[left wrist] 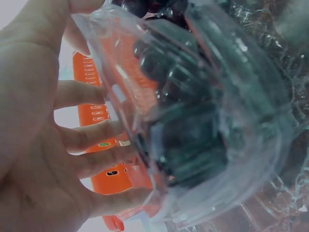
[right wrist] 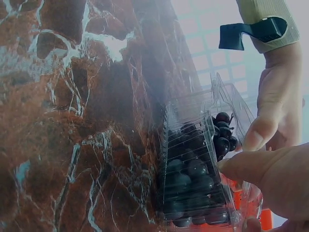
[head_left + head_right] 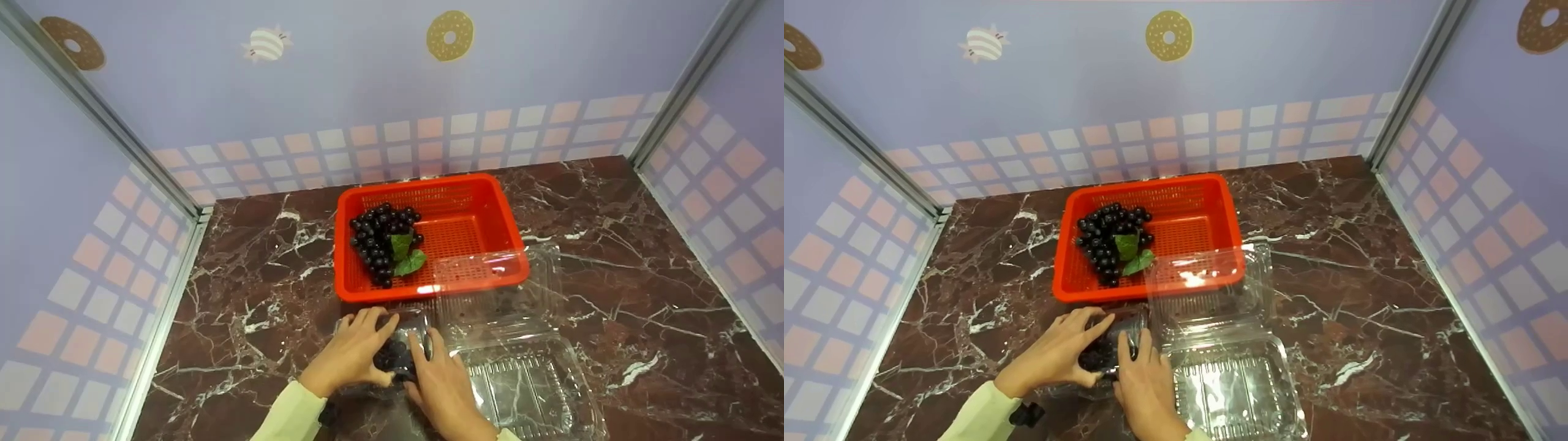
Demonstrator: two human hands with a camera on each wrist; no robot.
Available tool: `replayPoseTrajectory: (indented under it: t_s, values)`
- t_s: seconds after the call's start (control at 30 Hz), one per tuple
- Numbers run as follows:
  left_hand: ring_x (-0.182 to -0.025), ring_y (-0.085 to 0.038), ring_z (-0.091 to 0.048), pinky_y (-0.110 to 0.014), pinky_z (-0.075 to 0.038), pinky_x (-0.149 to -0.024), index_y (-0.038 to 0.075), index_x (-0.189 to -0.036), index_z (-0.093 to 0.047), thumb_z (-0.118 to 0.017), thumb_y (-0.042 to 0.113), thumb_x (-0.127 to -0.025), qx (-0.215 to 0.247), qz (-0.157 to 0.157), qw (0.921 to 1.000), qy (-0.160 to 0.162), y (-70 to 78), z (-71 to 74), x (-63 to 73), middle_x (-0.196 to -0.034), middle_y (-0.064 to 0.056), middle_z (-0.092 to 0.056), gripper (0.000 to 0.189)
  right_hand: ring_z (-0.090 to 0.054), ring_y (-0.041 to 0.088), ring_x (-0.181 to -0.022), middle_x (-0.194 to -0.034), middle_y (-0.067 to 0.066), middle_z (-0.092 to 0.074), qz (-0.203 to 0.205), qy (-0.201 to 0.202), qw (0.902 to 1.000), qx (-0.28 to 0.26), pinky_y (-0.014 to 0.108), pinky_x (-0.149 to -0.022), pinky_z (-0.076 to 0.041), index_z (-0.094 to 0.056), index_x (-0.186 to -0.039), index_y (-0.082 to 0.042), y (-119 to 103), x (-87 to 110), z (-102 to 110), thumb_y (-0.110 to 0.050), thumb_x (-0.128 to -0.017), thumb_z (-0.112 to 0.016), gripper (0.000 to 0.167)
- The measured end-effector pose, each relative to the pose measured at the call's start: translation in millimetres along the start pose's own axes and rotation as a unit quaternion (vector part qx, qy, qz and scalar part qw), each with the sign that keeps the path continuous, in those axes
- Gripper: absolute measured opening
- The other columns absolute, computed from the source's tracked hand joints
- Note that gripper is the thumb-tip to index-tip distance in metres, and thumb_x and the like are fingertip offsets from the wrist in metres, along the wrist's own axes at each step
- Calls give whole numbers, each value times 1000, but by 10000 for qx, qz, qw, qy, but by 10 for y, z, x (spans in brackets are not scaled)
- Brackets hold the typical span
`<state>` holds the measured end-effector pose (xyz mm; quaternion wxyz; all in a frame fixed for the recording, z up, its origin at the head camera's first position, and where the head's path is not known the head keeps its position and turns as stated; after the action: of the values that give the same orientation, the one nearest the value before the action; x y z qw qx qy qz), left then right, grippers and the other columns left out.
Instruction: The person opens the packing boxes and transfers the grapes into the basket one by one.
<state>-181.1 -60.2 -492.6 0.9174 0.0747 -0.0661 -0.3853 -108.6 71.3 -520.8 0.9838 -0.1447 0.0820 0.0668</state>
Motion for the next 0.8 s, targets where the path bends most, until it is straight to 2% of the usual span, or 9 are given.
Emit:
replayPoseTrajectory:
  t_s: [0.1,0.2,0.57,0.67,0.8]
  values:
    - [-122,-30,-50,-56,-44,-99,11,-145,-45,-79,45,-69,519,196,9984,-121,-45,62,20,-138,-13,-50,90,-65,30,-101,-141,22,-45,109,131,9998,-44,40,-76,-49,-41,-146,-18,-7,-11,9,-32,-69,-84,89]
    - [-120,-28,-51,-55,-46,-98,11,-145,-45,-78,45,-70,820,228,9961,-250,-58,109,20,-137,-11,-51,88,-65,29,-100,-141,20,-44,136,250,9995,-100,40,-74,-49,-39,-147,-20,4,-22,13,-31,-68,-85,93]
    - [-132,-34,-46,-55,-43,-104,14,-146,-44,-79,47,-72,870,216,9923,-860,-57,176,-2,-149,-13,-43,89,-61,26,-74,-141,17,-42,-18,281,9980,-563,39,-62,-53,-40,-145,-15,19,-2,69,-30,-68,-86,91]
    - [-136,-35,-42,-57,-40,-106,14,-146,-43,-78,46,-74,1028,305,9888,-1039,-68,208,-2,-151,-13,-41,87,-60,24,-72,-140,14,-43,-58,324,9973,-663,36,-59,-51,-38,-146,-15,35,3,118,-32,-68,-86,93]
    - [-138,-35,-39,-58,-38,-108,14,-147,-43,-76,47,-76,1171,395,9848,-1219,-79,252,-10,-152,-13,-39,84,-61,25,-77,-137,12,-48,-128,488,9950,-858,38,-63,-51,-34,-148,-14,68,20,182,-33,-69,-86,97]
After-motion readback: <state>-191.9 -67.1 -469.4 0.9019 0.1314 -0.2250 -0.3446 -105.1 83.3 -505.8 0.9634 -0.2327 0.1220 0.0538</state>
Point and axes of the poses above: each hand's wrist, its own x-axis away from the middle knuckle, its own z-axis out of the back of the hand, y = z × x, the point moved 5 cm from there along -x, towards the middle knuckle
